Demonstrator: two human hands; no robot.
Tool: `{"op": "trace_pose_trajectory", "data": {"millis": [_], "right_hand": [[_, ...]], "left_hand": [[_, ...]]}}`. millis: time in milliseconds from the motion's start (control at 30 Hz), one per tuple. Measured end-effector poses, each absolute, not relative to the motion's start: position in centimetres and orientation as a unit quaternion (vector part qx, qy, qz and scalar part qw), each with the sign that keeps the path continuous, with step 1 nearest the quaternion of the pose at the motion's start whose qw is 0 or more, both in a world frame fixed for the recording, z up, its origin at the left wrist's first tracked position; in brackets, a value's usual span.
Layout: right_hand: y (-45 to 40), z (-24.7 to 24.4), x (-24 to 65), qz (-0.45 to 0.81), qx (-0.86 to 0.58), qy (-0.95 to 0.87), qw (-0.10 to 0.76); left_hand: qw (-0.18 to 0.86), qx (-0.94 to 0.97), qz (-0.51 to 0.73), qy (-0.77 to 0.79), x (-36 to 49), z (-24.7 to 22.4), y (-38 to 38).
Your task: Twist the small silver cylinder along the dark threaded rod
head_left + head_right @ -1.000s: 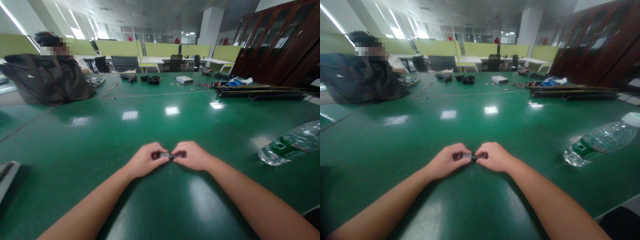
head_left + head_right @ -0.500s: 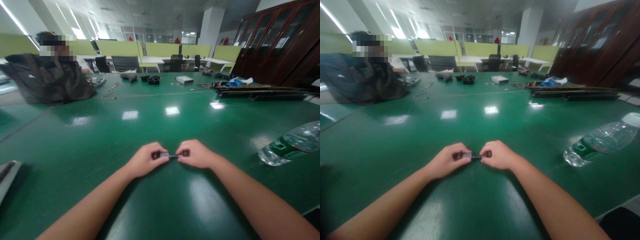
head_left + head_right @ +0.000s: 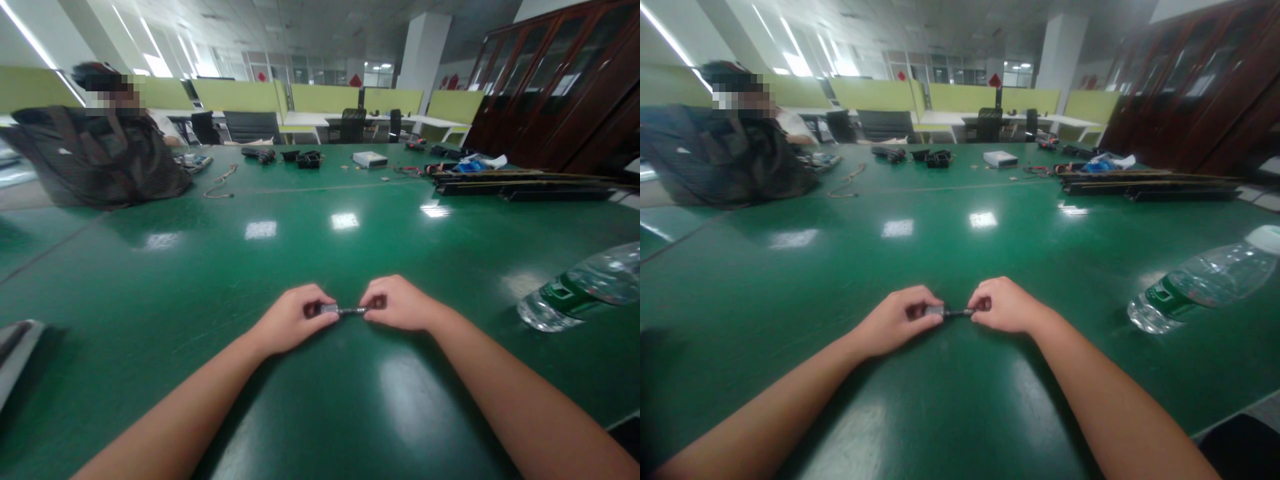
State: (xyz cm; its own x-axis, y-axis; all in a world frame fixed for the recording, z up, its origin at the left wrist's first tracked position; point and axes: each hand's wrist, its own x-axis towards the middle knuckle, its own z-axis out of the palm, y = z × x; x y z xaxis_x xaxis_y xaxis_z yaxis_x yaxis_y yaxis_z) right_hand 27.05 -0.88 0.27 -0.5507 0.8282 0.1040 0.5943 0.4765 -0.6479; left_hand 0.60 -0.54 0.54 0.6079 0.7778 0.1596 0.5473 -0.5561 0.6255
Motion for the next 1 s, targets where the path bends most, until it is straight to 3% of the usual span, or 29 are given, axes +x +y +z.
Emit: {"op": "trace_pose_trajectory", "data": {"millis": [367, 633, 1000], "right_hand": [[-0.6, 0.3, 28.7, 0.294, -0.454, -0.818, 0.197], [-1.4, -0.7, 24.9, 0.290, -0.416, -0.822, 0.260], [-1.5, -1.1, 24.0, 0.250, -0.382, -0.848, 0.267]], "left_hand": [[0.265, 0.854, 0.210, 0.395, 0.6, 0.5, -0.5], [0.255, 0.860, 0.206, 0.392, 0.7, 0.5, -0.5], [0.245, 0.871, 0.197, 0.377, 0.8, 0.6, -0.6]]}}
